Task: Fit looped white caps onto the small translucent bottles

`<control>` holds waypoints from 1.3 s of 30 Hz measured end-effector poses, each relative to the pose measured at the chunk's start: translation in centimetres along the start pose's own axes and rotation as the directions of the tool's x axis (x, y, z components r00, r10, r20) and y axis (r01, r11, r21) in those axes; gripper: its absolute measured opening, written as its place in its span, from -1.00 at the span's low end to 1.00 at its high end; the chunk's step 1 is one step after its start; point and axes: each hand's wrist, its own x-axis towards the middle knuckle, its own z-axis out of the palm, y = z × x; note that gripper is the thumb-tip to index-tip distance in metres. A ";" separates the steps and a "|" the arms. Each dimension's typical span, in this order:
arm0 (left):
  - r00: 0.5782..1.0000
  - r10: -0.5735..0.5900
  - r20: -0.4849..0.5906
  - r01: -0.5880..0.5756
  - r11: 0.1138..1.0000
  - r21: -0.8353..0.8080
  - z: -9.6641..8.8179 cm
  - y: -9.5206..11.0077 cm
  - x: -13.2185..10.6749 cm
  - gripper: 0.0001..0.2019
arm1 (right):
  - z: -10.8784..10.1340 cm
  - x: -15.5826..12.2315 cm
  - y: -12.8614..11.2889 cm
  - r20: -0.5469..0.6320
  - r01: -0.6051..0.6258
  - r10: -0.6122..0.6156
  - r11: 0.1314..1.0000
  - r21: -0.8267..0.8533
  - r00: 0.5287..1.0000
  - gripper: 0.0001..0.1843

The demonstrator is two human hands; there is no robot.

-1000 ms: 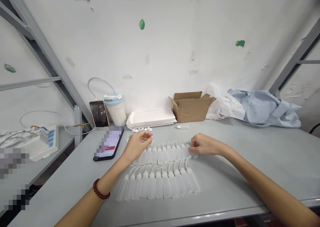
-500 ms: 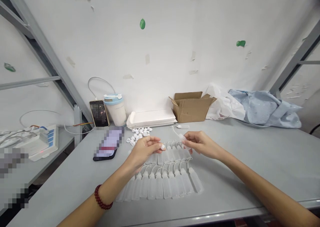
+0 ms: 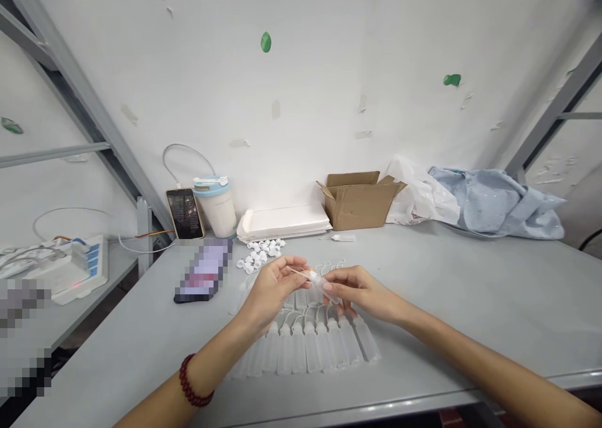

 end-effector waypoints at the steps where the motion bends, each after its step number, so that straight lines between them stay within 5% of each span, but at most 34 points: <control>1: 1.000 0.009 -0.006 -0.009 0.999 0.033 0.1 0.0 0.0 -0.78 | 0.0 0.0 0.1 -0.012 0.003 -0.003 1.000 -0.001 1.000 -0.62; 10: 0.998 0.054 0.014 -0.056 0.961 0.270 0.0 0.1 -0.2 -0.81 | 0.0 0.3 1.1 -0.094 0.028 -0.017 0.993 0.118 0.995 -0.62; 16: 0.986 0.050 0.158 -0.107 0.919 0.381 -0.2 0.3 0.0 -0.75 | 0.3 0.2 0.5 -0.129 0.015 0.002 0.991 0.133 0.992 -0.59; 20: 0.978 0.001 0.209 -0.084 0.919 0.386 0.0 0.4 -0.2 -0.75 | 0.3 0.1 0.3 -0.124 -0.023 0.038 0.993 0.118 0.992 -0.59; 27: 0.967 0.160 0.199 -0.222 0.910 0.349 0.4 0.3 -0.8 -0.82 | 0.3 0.1 -0.1 -0.122 -0.086 0.113 0.973 0.213 0.986 -0.62; 35: 0.968 0.003 0.250 -0.091 0.935 0.342 0.2 0.7 -0.5 -0.73 | 0.5 0.0 0.1 -0.083 -0.073 0.093 0.973 0.219 0.992 -0.62; 39: 0.961 0.044 0.272 -0.151 0.909 0.388 0.1 0.3 -0.7 -0.79 | 0.5 -0.1 0.2 -0.061 -0.116 0.134 0.965 0.235 0.989 -0.62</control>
